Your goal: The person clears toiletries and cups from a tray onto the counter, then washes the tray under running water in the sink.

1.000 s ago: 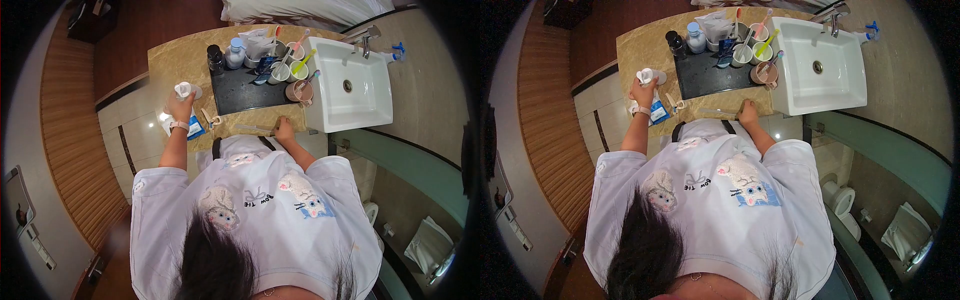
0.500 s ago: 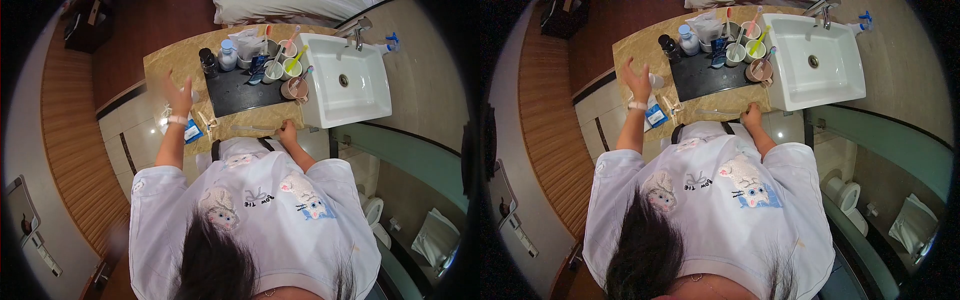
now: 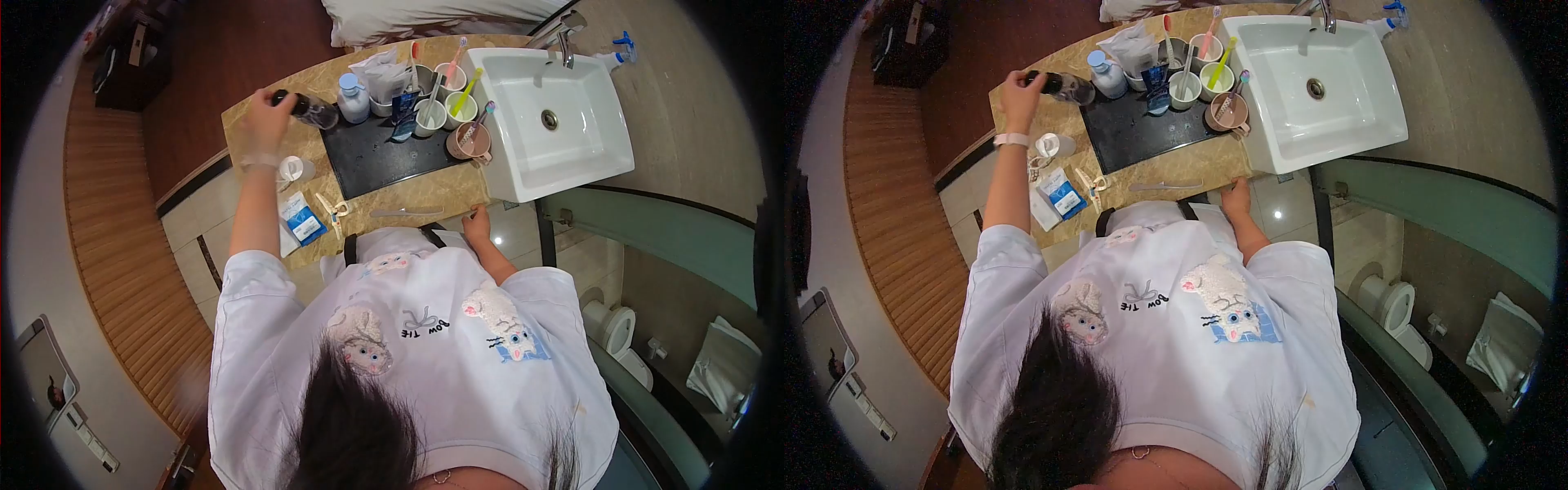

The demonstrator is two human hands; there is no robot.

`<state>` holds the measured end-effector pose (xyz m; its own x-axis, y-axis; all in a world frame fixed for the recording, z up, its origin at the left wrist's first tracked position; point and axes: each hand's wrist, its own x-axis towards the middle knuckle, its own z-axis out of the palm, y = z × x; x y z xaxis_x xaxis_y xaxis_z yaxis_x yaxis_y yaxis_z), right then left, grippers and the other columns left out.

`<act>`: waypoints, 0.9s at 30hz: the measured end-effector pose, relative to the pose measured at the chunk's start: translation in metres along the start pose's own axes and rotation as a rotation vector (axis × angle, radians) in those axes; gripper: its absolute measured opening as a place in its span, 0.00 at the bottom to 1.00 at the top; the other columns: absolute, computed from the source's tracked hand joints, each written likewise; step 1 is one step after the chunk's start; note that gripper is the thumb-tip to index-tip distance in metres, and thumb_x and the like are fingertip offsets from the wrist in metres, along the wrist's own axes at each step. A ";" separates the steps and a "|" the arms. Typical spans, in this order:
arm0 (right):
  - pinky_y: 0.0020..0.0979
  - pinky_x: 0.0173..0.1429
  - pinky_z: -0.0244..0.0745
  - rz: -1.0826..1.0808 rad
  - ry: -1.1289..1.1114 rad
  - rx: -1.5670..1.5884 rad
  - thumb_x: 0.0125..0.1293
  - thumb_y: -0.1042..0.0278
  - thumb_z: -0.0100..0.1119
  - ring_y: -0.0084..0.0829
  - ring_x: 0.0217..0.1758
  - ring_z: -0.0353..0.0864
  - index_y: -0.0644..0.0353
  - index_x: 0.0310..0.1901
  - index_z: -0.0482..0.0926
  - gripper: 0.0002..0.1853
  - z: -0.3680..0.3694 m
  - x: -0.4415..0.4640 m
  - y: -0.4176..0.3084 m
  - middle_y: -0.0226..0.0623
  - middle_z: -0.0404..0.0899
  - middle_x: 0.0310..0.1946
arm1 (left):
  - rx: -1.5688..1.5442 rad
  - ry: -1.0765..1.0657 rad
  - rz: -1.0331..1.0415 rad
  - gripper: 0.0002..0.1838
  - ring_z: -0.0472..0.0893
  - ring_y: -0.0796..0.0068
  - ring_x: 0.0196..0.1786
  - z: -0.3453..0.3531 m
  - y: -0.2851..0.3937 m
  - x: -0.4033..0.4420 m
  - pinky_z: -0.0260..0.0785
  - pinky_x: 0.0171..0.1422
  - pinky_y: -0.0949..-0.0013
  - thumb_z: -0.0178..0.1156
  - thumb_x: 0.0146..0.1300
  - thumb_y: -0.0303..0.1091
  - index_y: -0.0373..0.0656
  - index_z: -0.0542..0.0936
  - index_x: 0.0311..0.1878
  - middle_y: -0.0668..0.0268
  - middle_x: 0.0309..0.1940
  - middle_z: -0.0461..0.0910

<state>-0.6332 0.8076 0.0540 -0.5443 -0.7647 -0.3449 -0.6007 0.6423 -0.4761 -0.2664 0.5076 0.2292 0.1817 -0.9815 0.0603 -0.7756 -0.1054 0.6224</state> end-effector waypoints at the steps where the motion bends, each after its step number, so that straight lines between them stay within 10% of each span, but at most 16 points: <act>1: 0.37 0.43 0.70 0.022 -0.011 0.008 0.44 0.73 0.62 0.43 0.38 0.76 0.63 0.40 0.68 0.19 0.002 0.001 0.006 0.47 0.75 0.32 | -0.001 0.013 -0.011 0.20 0.76 0.73 0.36 -0.012 -0.005 0.004 0.50 0.50 0.59 0.64 0.43 0.50 0.48 0.78 0.36 0.71 0.30 0.79; 27: 0.36 0.36 0.73 0.122 -0.129 0.000 0.48 0.67 0.60 0.40 0.29 0.78 0.63 0.43 0.65 0.21 0.030 0.022 0.041 0.46 0.75 0.28 | 0.298 0.133 -0.344 0.27 0.76 0.65 0.49 -0.073 -0.145 0.058 0.48 0.60 0.55 0.63 0.46 0.54 0.47 0.75 0.46 0.63 0.43 0.79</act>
<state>-0.6522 0.8156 0.0026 -0.5338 -0.6815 -0.5007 -0.5348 0.7307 -0.4244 -0.0994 0.4778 0.1992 0.5192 -0.8546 0.0010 -0.7928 -0.4812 0.3739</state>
